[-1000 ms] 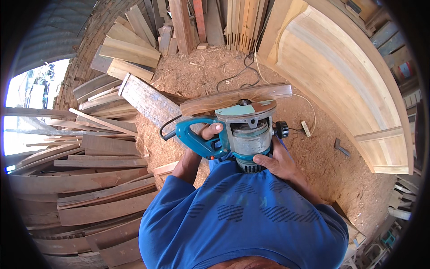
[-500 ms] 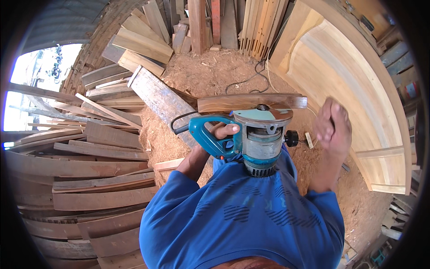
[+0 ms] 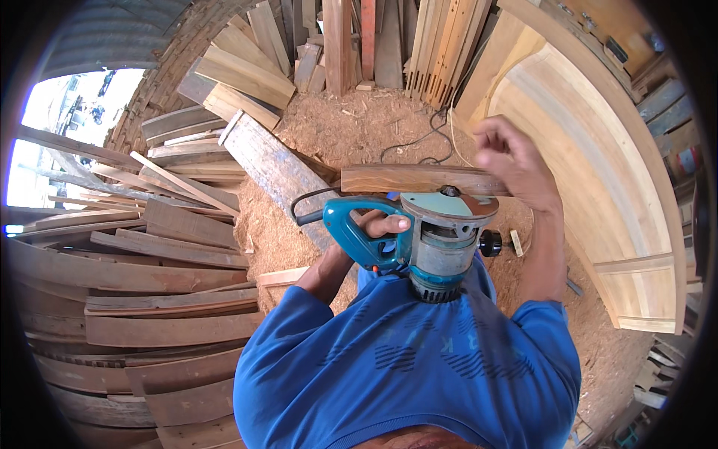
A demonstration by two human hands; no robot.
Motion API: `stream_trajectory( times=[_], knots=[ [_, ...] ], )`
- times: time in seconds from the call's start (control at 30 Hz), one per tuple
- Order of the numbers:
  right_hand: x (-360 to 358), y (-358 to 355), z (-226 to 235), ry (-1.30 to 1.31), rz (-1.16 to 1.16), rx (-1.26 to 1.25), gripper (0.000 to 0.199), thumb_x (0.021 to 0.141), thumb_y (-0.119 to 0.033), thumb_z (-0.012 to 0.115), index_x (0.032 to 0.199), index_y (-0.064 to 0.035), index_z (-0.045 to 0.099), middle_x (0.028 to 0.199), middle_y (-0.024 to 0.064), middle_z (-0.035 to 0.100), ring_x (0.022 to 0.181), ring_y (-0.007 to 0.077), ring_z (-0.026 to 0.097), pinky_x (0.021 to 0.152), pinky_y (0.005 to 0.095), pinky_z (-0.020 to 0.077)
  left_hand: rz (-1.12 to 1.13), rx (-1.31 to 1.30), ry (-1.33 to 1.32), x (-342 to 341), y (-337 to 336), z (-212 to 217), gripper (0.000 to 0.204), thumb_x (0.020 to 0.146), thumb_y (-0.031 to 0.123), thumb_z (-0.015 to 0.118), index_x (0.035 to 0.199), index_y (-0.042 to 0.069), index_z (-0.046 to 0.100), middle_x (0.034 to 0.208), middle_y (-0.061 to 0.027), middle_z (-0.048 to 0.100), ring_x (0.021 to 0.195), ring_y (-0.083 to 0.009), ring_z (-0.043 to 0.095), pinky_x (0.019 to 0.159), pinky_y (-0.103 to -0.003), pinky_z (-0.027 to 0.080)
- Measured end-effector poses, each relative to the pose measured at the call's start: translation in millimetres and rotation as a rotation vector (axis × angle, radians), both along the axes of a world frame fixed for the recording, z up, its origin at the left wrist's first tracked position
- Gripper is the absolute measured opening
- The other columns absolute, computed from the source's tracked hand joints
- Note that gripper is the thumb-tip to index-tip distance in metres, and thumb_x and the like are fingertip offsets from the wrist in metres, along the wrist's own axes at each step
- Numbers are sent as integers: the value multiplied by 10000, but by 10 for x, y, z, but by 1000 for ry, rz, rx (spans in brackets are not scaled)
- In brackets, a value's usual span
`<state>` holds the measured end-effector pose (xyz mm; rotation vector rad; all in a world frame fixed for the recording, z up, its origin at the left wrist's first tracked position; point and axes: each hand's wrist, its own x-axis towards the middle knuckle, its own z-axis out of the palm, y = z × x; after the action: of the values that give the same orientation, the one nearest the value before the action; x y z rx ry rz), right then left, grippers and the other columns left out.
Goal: The person uses a handheld electric router to shape the edges of a wooden plank on a workbench. They guide the tool along the wood, then lift it and move the plank to continue routing another section.
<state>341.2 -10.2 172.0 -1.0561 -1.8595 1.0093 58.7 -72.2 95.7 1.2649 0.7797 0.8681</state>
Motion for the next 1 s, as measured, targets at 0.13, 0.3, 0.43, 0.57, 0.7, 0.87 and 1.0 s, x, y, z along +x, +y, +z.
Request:
stream_trajectory(
  times=[0.13, 0.3, 0.43, 0.57, 0.7, 0.87, 1.0],
  knots=[
    [-113, 112, -46, -584, 242, -179, 655, 800, -568, 684, 1200, -54, 614, 998, 149, 673, 993, 319, 626, 865, 423, 483, -25, 86, 15, 0, 35, 29, 807, 748, 448, 734, 1365, -20, 504, 1287, -198, 587, 1219, -338, 533, 1043, -445, 394],
    [-125, 239, -141, -571, 448, -441, 793, 785, -637, 671, 1265, -9, 597, 1202, 235, 604, 1144, 375, 572, 971, 437, 455, -57, 131, 41, 4, 35, -35, 791, 763, 451, 726, 1357, -24, 509, 1281, -194, 588, 1209, -322, 537, 1036, -442, 399],
    [-4, 256, -260, -612, 433, -303, 727, 828, -562, 671, 1283, -2, 585, 1198, 235, 604, 1161, 372, 561, 989, 421, 438, -79, 32, 23, 5, 11, -18, 791, 767, 455, 723, 1358, -25, 507, 1278, -191, 589, 1206, -317, 538, 1033, -441, 401],
    [-3, 253, -271, -613, 436, -294, 676, 850, -517, 670, 1280, -2, 584, 1186, 235, 607, 1176, 372, 551, 999, 417, 426, -98, -103, 10, -3, -12, -18, 792, 772, 459, 720, 1359, -26, 504, 1276, -188, 591, 1203, -313, 539, 1031, -441, 402],
    [-9, 179, -253, -508, 386, -246, 592, 873, -459, 669, 1249, -7, 601, 1161, 198, 625, 1144, 338, 574, 979, 424, 445, -110, -228, -9, -12, -17, 0, 793, 776, 463, 718, 1360, -28, 502, 1274, -184, 592, 1200, -308, 540, 1028, -441, 404],
    [154, -212, -16, 517, -17, -252, 376, 924, -431, 614, 807, -81, 544, 671, 15, 529, 582, 113, 523, 521, 258, 434, -93, -427, -21, -114, -70, -194, 843, 768, 466, 727, 1379, -52, 463, 1292, -208, 572, 1210, -319, 530, 1025, -438, 413],
    [150, -625, 27, 940, -1, -408, 430, 966, -428, 559, 676, -172, 370, 535, -79, 329, 397, 30, 277, 349, 204, 239, -96, -551, -49, -195, -69, -404, 848, 763, 466, 732, 1374, -57, 465, 1289, -213, 573, 1206, -322, 535, 1018, -433, 421]
  ],
)
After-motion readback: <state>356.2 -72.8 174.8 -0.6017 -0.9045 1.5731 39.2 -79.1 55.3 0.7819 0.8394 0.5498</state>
